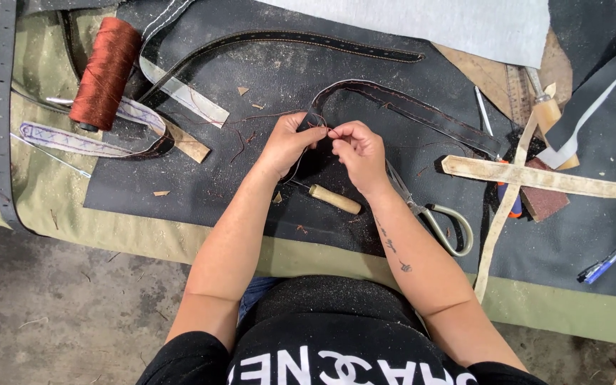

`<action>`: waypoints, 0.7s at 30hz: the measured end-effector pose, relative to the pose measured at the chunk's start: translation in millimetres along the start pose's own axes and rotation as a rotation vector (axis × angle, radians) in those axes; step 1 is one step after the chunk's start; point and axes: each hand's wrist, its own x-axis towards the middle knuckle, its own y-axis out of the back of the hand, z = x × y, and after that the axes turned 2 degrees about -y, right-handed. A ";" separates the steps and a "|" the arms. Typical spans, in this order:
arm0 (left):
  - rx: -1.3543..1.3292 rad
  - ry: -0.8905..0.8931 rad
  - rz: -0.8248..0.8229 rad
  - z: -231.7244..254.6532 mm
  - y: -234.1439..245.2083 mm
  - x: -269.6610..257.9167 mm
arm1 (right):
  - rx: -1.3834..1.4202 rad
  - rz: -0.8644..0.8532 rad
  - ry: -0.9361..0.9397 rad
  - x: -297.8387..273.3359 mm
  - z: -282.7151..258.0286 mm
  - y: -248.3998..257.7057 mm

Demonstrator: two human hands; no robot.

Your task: Hand-sewing a leather strap using an awl and thread on a workbench

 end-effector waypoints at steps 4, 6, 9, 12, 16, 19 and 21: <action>-0.025 0.003 0.009 0.3 0.9 -1.0 | 0.018 -0.016 0.000 -0.1 3.8 1.7; -0.010 -0.003 0.005 4.9 -0.5 -2.5 | 0.027 0.013 -0.025 1.0 5.3 1.6; -0.028 0.001 0.003 3.9 -2.6 -2.6 | 0.032 0.046 -0.088 1.7 10.9 1.5; 0.035 0.010 0.011 4.3 -0.8 -1.0 | 0.005 0.028 -0.109 1.8 -0.1 -1.0; 0.086 0.011 0.022 -0.6 -4.1 -2.0 | -0.044 0.011 -0.127 -1.8 -6.4 -2.8; 0.105 0.000 0.043 6.8 -7.4 -1.4 | -0.045 0.026 -0.149 0.0 -6.2 -3.0; 0.118 0.007 0.067 13.5 -9.4 -4.6 | -0.053 0.018 -0.185 -1.0 -7.7 -3.9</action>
